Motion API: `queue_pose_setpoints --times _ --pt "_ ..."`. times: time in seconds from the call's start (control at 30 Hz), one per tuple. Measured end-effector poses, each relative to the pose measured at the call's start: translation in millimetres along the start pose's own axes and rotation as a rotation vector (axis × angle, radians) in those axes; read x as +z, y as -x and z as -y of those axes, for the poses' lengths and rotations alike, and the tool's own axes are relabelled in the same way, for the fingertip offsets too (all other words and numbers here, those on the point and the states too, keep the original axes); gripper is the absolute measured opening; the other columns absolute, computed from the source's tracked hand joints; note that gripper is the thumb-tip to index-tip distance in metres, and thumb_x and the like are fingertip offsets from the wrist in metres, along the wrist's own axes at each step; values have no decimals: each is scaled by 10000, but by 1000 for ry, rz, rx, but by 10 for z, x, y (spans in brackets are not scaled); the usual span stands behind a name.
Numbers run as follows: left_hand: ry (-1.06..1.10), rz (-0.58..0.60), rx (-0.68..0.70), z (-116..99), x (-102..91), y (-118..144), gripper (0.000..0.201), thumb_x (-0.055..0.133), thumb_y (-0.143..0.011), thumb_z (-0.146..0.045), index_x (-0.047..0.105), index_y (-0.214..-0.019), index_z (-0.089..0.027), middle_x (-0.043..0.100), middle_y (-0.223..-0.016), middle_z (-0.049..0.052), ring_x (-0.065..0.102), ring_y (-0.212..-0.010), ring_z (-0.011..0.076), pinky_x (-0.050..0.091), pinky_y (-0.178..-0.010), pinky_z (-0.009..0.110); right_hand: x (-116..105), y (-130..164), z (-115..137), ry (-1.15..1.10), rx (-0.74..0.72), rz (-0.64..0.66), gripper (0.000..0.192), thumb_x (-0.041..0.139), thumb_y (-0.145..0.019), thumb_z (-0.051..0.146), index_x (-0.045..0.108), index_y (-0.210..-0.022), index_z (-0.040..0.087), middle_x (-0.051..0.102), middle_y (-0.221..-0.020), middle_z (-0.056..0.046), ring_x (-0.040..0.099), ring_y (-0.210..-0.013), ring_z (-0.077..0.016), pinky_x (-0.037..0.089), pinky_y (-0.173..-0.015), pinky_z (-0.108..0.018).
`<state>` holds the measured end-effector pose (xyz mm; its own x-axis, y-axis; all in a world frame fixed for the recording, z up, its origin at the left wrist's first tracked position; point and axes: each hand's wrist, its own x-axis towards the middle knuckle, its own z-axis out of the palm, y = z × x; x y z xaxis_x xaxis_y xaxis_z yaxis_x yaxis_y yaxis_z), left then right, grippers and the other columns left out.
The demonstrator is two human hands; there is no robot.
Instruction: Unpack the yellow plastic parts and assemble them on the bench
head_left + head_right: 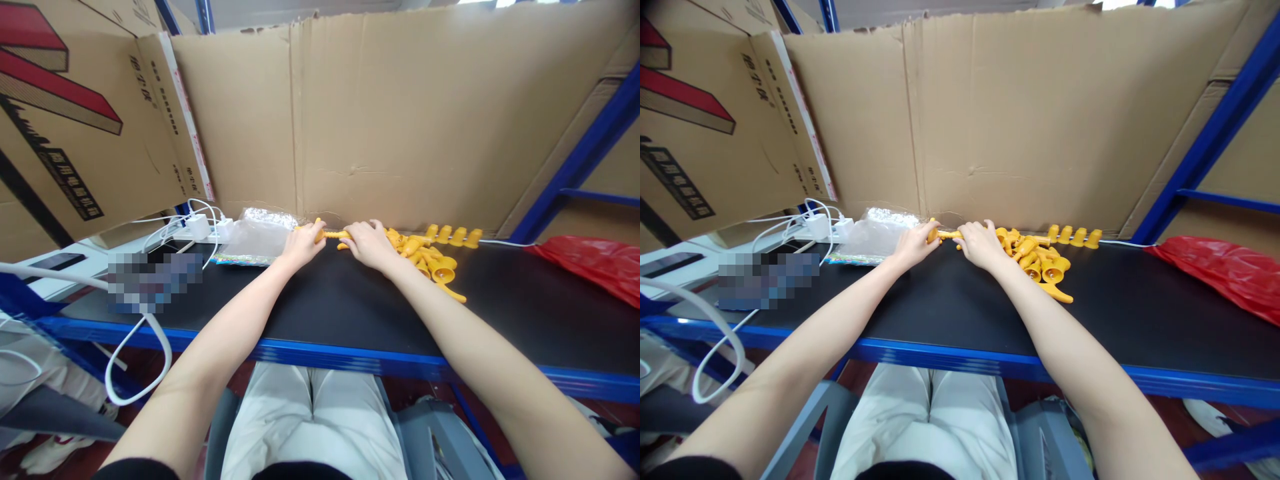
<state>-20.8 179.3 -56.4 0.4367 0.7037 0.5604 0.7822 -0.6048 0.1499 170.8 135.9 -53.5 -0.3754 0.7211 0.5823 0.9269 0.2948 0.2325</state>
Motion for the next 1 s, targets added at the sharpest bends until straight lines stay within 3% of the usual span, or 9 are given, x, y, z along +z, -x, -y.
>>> queue_pose_setpoints --times 0.23,0.47,0.63,0.83,1.0 --pt "5 26 18 -15 37 -5 362 520 -852 -310 552 -1204 -229 676 -1070 74 638 -944 217 463 -776 298 -23 1 -32 -8 -35 -22 181 454 -899 246 537 -1032 156 639 -996 -114 540 -937 -252 241 -924 -394" --pt "-20 21 11 -12 41 2 365 514 -840 -309 561 -1193 -227 683 -1052 76 646 -918 227 462 -760 303 -16 12 4 -10 6 13 288 435 -920 324 545 -1108 135 641 -1056 -135 541 -981 -266 251 -902 -396" --pt "-60 42 3 -35 26 15 361 513 -834 -313 573 -1183 -243 695 -1034 61 657 -893 230 464 -741 299 -28 3 28 25 15 95 241 420 -926 295 573 -1021 133 648 -1002 -126 549 -955 -258 242 -913 -402" --pt "-49 42 -5 -79 17 24 374 506 -839 -324 571 -1197 -238 697 -1049 57 660 -904 233 469 -760 305 -49 -5 -24 -1 -5 55 169 467 -891 252 532 -1014 156 650 -984 -121 561 -911 -250 276 -847 -371" --pt "-63 58 -8 -66 10 25 373 501 -844 -327 571 -1201 -247 699 -1022 63 660 -892 230 471 -764 305 -17 8 -42 -48 6 61 250 451 -901 325 541 -1061 154 653 -1008 -132 564 -913 -257 300 -764 -346"
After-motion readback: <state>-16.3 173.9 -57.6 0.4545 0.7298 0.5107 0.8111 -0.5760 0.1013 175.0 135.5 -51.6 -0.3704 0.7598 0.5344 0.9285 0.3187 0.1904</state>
